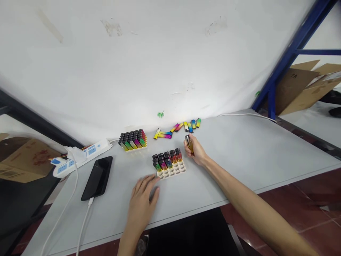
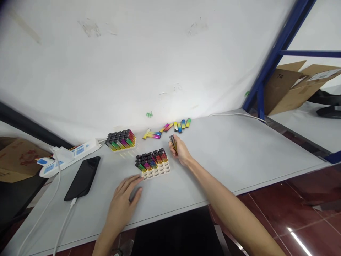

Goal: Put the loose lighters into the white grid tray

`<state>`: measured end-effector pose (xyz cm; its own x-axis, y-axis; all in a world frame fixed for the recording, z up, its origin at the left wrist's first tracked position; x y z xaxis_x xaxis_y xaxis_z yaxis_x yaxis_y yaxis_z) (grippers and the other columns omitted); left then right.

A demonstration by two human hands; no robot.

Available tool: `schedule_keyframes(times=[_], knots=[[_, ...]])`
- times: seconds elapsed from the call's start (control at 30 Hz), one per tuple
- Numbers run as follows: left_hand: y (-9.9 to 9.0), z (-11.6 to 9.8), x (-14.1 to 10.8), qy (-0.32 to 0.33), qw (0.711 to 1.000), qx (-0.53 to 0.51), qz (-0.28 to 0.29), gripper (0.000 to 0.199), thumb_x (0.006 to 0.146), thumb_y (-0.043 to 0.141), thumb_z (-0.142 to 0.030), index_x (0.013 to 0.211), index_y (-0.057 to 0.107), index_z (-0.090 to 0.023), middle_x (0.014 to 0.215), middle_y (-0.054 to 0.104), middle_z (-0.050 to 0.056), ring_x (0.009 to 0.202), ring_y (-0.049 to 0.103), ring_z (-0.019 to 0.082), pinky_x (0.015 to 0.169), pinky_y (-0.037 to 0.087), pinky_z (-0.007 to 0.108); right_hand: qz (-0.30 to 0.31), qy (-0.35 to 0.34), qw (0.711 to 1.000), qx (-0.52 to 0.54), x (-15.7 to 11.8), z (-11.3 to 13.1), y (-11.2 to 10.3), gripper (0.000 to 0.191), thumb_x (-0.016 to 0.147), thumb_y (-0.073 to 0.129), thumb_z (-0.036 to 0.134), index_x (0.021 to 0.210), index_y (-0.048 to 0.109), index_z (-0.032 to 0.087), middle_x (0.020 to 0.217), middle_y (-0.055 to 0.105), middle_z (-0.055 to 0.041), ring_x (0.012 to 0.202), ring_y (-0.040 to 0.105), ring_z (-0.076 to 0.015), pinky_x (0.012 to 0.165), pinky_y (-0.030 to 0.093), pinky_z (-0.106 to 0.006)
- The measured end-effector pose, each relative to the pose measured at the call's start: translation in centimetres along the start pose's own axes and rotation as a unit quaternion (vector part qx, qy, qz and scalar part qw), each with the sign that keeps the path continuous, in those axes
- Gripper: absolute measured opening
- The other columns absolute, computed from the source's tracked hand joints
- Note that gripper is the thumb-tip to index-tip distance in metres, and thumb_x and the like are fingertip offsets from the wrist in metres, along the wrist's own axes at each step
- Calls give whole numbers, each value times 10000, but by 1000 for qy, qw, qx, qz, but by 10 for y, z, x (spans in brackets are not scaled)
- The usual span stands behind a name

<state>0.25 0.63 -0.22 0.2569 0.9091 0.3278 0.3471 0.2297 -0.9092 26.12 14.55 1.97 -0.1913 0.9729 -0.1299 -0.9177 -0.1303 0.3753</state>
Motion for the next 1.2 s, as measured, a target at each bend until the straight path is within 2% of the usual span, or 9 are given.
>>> schedule_keyframes(times=[0.1, 0.23, 0.4, 0.57, 0.83, 1.0, 1.2], knots=[[0, 0, 0, 2, 1000, 1, 3, 327, 967, 496, -310, 1277, 600, -291, 1348, 639, 23, 1293, 536, 246, 1127, 399, 510, 3, -7, 1000, 8, -1, 1, 1, 548, 889, 403, 697, 672, 509, 205, 482, 246, 75, 426, 165, -85, 409, 121, -227], [-2, -2, 1, -5, 1000, 2, 5, 320, 970, 493, -314, 1269, 604, -296, 1348, 640, 16, 1292, 538, 246, 1113, 414, 513, -23, 10, 1000, 8, -3, 4, 2, 574, 891, 416, 662, 534, 362, 217, 466, 181, 76, 429, 123, -79, 416, 102, -238], [-2, -3, 0, -1, 1000, -1, 1, 322, 966, 498, -307, 1266, 611, -285, 1341, 645, 24, 1288, 540, 245, 1124, 407, 506, -58, 36, 998, -2, -3, 6, 3, 487, 918, 355, 520, 530, 306, 230, 441, 158, 77, 409, 95, -81, 405, 86, -250], [-3, -4, 1, -7, 1000, -6, 0, 317, 962, 505, -306, 1260, 614, -295, 1335, 648, 15, 1283, 544, 242, 1098, 433, 491, -71, 39, 997, 1, -2, 5, 3, 463, 915, 348, 489, 533, 306, 233, 431, 172, 73, 402, 102, -83, 404, 81, -253], [-1, -3, 1, -9, 1000, -6, 4, 321, 966, 495, -306, 1267, 608, -294, 1346, 642, 14, 1288, 535, 245, 1106, 421, 505, -62, 31, 998, 1, -2, 4, 2, 553, 912, 379, 627, 536, 319, 226, 454, 152, 80, 412, 97, -77, 408, 87, -249], [-1, -2, 0, -9, 1000, -6, 6, 327, 964, 502, -314, 1274, 606, -299, 1353, 637, 15, 1297, 532, 246, 1118, 411, 503, -76, 40, 996, -8, -2, 5, 4, 479, 920, 362, 487, 521, 307, 227, 438, 169, 73, 399, 104, -76, 403, 86, -248], [-2, -2, -1, -9, 1000, -5, 9, 329, 972, 489, -309, 1284, 595, -305, 1356, 633, 6, 1306, 523, 241, 1115, 412, 505, -85, 41, 995, -5, -2, 5, 5, 501, 935, 345, 462, 498, 336, 217, 434, 168, 72, 395, 110, -74, 401, 91, -241]])
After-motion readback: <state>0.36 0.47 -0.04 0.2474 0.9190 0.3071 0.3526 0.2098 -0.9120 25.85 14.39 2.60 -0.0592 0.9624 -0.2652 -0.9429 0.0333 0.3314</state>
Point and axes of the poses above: each hand's wrist, its own x-axis towards the middle knuckle, its own y-axis out of the palm, z = x × y, the point moved 1 cm from there along x, towards the middle knuckle
